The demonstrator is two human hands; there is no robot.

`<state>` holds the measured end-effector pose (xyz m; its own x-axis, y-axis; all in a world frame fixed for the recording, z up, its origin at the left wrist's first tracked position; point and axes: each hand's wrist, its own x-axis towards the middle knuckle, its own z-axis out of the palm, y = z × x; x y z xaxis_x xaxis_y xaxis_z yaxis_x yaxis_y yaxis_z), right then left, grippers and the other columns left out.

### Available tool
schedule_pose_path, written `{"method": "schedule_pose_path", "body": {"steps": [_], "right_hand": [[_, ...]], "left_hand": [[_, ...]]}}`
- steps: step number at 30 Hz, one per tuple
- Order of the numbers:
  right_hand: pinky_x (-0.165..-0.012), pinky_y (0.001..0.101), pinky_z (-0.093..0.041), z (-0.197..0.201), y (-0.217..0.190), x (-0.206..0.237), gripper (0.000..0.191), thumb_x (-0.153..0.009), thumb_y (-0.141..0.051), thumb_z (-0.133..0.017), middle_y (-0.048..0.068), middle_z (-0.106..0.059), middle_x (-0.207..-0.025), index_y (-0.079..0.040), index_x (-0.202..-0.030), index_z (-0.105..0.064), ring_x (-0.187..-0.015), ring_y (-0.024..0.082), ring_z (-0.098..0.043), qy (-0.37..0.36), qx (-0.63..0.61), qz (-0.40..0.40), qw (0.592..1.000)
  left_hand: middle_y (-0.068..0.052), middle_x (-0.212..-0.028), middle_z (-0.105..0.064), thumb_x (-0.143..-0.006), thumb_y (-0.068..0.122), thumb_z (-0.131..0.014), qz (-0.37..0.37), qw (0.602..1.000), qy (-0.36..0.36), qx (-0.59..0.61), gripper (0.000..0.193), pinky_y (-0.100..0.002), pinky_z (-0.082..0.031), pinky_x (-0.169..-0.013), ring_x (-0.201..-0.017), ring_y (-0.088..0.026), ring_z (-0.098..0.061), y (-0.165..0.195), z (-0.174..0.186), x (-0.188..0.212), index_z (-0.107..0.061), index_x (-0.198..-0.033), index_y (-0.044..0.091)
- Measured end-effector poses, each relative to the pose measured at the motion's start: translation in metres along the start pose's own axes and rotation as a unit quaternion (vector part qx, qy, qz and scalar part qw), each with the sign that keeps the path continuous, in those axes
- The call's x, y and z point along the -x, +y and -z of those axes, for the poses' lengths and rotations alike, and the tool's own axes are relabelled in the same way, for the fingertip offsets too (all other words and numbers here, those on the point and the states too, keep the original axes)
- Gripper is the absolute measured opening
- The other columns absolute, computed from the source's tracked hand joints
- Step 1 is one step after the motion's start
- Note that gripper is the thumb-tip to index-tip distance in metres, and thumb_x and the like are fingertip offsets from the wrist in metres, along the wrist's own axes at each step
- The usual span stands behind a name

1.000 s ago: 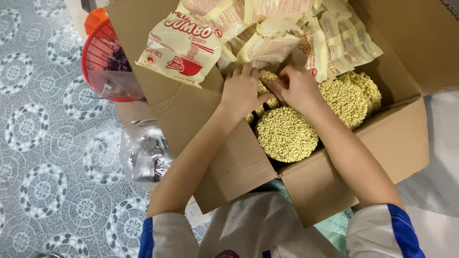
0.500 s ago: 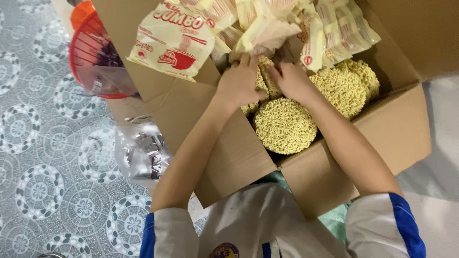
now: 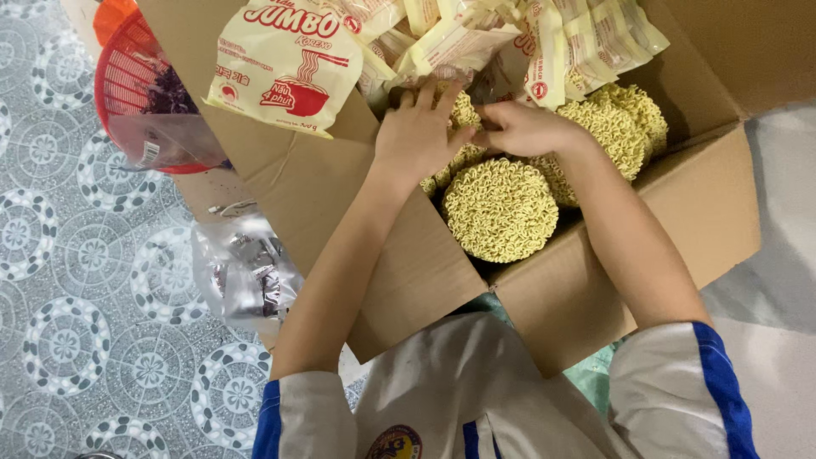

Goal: The person unpacks instant noodle blocks from a cardboard box, removes seasoning packets, and places them into a green plastic bag. The person repeatedly picks up noodle blocks, tears open their wrappers, and discards the wrappers while collecting the seasoning packets.

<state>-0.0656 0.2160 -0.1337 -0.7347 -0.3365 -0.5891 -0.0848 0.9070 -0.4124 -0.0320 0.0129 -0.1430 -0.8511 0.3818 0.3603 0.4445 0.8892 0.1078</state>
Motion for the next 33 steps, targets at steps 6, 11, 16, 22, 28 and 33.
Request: {"method": "schedule_pose_path", "body": {"steps": [6,11,16,22,28,33], "right_hand": [[-0.103,0.0470,-0.044,0.003,0.016,-0.017,0.048,-0.102,-0.023,-0.056,0.020,-0.058,-0.140,-0.003,-0.145,-0.051,-0.124,0.031,-0.057,0.107,-0.082,0.113,0.984],[-0.099,0.0464,-0.056,0.004,0.010,-0.041,0.047,-0.096,-0.010,-0.060,0.024,-0.070,-0.129,-0.003,-0.142,-0.059,-0.115,0.037,-0.070,0.064,0.079,-0.005,0.995],[-0.103,0.0468,-0.054,-0.002,0.000,-0.082,0.060,-0.087,-0.005,-0.065,0.024,-0.062,-0.142,-0.003,-0.146,-0.055,-0.126,0.038,-0.063,-0.008,0.261,0.009,0.965],[-0.113,0.0575,-0.034,-0.009,-0.006,-0.103,0.072,-0.084,-0.010,-0.067,0.022,-0.043,-0.155,-0.006,-0.152,-0.043,-0.142,0.042,-0.041,0.100,0.531,0.048,0.840],[-0.118,0.0575,-0.027,-0.006,-0.016,-0.097,0.058,-0.088,-0.010,-0.064,0.021,-0.047,-0.153,-0.004,-0.145,-0.052,-0.144,0.040,-0.040,0.107,0.552,0.047,0.825],[-0.122,0.0575,-0.021,-0.005,-0.003,-0.093,0.048,-0.092,-0.010,-0.062,0.021,-0.051,-0.150,-0.003,-0.139,-0.059,-0.146,0.038,-0.040,0.080,0.482,0.065,0.870]], "left_hand": [[-0.019,-0.128,-0.060,-0.092,0.055,-0.067,0.063,0.992,-0.095,0.060,0.070,-0.051,-0.059,-0.080,-0.111,-0.041,-0.064,0.005,0.015,0.003,-0.047,-0.147,0.016],[-0.020,-0.127,-0.060,-0.090,0.056,-0.070,0.096,0.984,-0.129,0.077,0.068,-0.050,-0.059,-0.080,-0.111,-0.039,-0.065,0.009,0.024,0.000,-0.052,-0.139,0.012],[-0.020,-0.127,-0.059,-0.086,0.054,-0.072,0.100,0.983,-0.126,0.088,0.072,-0.051,-0.058,-0.082,-0.111,-0.040,-0.063,0.009,0.024,0.001,-0.051,-0.141,0.012],[-0.024,-0.134,-0.054,-0.087,0.055,-0.071,0.095,0.985,-0.124,0.076,0.075,-0.049,-0.058,-0.082,-0.112,-0.041,-0.062,0.005,0.019,-0.004,-0.048,-0.142,0.009],[-0.022,-0.132,-0.056,-0.087,0.056,-0.071,0.105,0.981,-0.142,0.082,0.076,-0.049,-0.059,-0.083,-0.113,-0.040,-0.063,0.004,0.022,-0.004,-0.049,-0.144,0.012],[-0.020,-0.129,-0.059,-0.086,0.058,-0.071,0.107,0.981,-0.140,0.083,0.074,-0.049,-0.059,-0.083,-0.111,-0.038,-0.065,0.004,0.025,-0.005,-0.051,-0.143,0.014]]}}
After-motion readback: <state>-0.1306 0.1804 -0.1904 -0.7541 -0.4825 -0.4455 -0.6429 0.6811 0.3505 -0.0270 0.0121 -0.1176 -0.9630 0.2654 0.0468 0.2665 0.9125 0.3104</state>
